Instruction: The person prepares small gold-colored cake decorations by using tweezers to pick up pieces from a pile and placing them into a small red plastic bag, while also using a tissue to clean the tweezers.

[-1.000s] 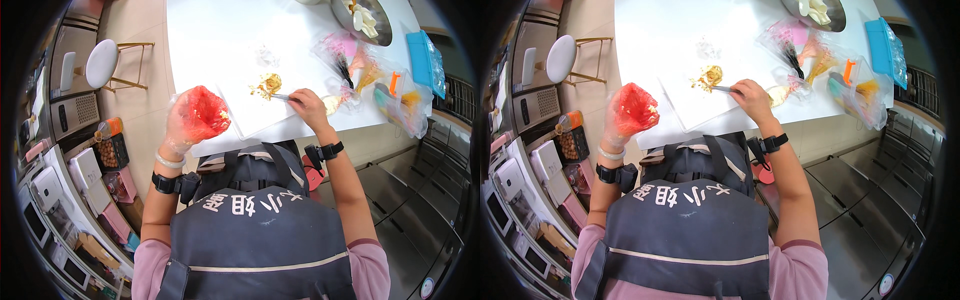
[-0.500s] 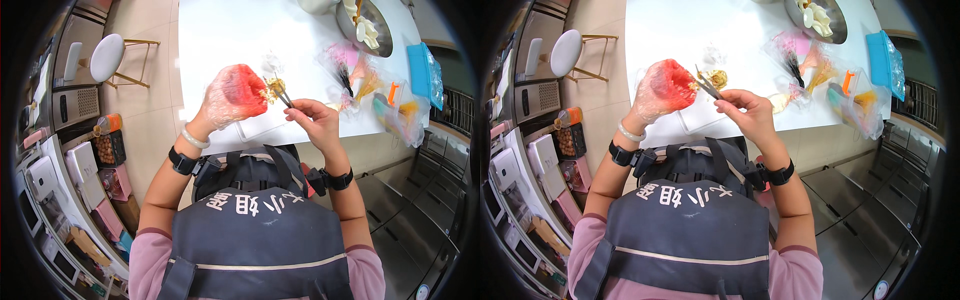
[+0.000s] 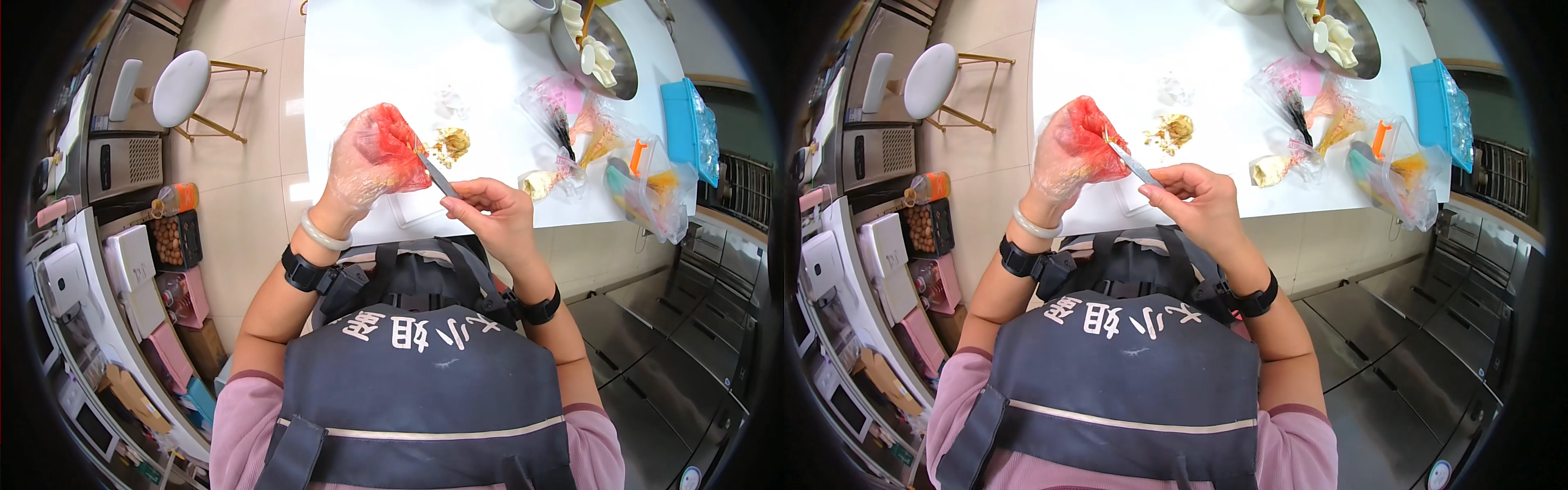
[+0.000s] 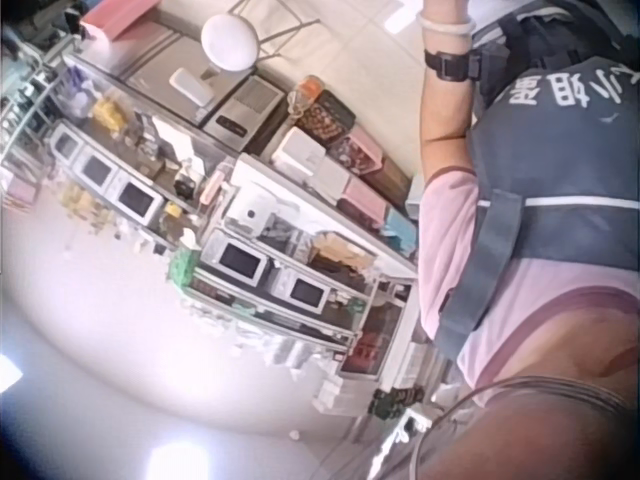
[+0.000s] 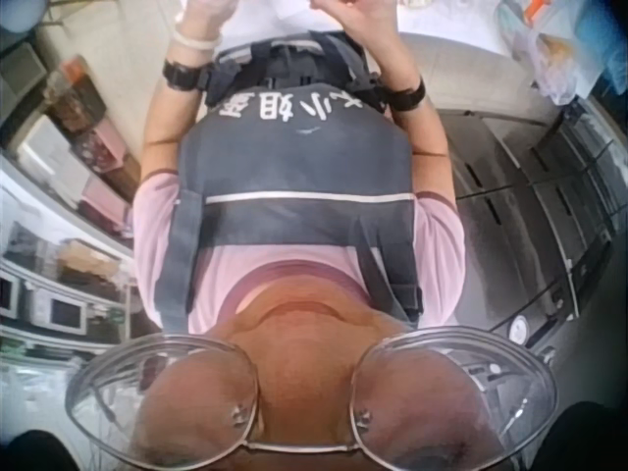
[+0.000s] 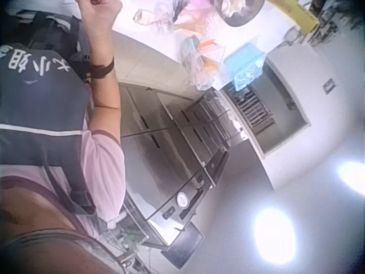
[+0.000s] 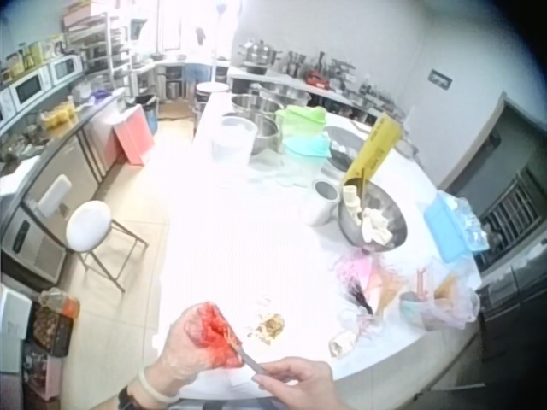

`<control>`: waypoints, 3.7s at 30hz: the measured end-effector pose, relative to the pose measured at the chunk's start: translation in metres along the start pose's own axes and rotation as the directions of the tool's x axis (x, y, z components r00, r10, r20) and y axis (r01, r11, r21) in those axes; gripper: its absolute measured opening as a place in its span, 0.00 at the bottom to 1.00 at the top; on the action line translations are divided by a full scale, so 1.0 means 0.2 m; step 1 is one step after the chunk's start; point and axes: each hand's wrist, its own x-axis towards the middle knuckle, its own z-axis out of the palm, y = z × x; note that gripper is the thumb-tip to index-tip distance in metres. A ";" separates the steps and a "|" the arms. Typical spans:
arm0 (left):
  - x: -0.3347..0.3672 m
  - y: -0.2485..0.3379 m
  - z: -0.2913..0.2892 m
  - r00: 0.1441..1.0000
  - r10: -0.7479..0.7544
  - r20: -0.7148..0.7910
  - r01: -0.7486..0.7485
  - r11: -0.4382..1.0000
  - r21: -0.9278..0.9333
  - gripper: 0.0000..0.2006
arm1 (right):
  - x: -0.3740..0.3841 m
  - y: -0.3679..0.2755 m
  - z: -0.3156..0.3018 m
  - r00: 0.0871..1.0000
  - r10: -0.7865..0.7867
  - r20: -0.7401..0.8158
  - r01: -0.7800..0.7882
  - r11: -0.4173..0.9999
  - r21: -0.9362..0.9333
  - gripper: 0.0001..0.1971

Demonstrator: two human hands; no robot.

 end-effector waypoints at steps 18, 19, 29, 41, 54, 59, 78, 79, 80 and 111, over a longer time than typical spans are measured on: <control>-0.07 0.07 -0.07 0.998 0.006 0.063 0.006 0.984 -0.181 0.16 | -0.10 -0.16 0.02 0.918 -0.391 -0.065 0.339 0.861 -0.379 0.07; -0.08 0.08 -0.07 0.990 -0.022 0.136 0.054 0.970 -0.237 0.18 | -0.10 -0.17 0.02 0.917 -0.394 -0.067 0.341 0.860 -0.380 0.07; -0.11 0.04 -0.04 0.987 0.109 0.117 -0.092 0.986 -0.137 0.13 | -0.11 -0.25 0.07 0.732 -0.674 0.104 0.529 0.466 -0.709 0.09; -0.20 0.11 -0.15 0.992 -0.009 0.127 0.074 0.856 -0.512 0.15 | -0.13 -0.11 0.14 0.993 0.055 -0.101 -0.021 0.950 0.312 0.11; -0.14 0.21 -0.11 0.984 -0.051 0.172 0.022 0.985 0.171 0.20 | 0.09 0.11 0.10 0.808 0.308 0.502 -0.552 0.099 0.828 0.07; -0.01 0.20 -0.07 0.888 -0.411 0.205 0.291 0.849 0.440 0.24 | 0.19 -0.04 -0.16 0.889 0.172 0.424 -0.435 0.029 0.900 0.07; 0.90 -0.12 -0.28 0.991 0.091 -0.101 0.078 0.232 0.970 0.28 | -0.03 0.15 -0.66 0.927 0.373 0.048 -0.316 0.703 0.638 0.05; 0.86 -0.15 -0.32 0.980 0.187 -0.065 0.027 0.198 0.980 0.26 | -0.02 0.13 -0.64 0.908 0.420 -0.004 -0.340 0.741 0.579 0.05; 0.82 -0.15 -0.34 0.959 0.284 -0.025 -0.021 0.160 0.987 0.23 | -0.02 0.15 -0.60 0.918 0.396 0.010 -0.330 0.752 0.571 0.05; -1.85 1.04 -2.51 0.517 0.231 -0.824 -0.115 0.973 0.201 0.12 | 0.81 -0.21 3.09 0.708 0.330 0.625 -0.113 0.926 -0.362 0.15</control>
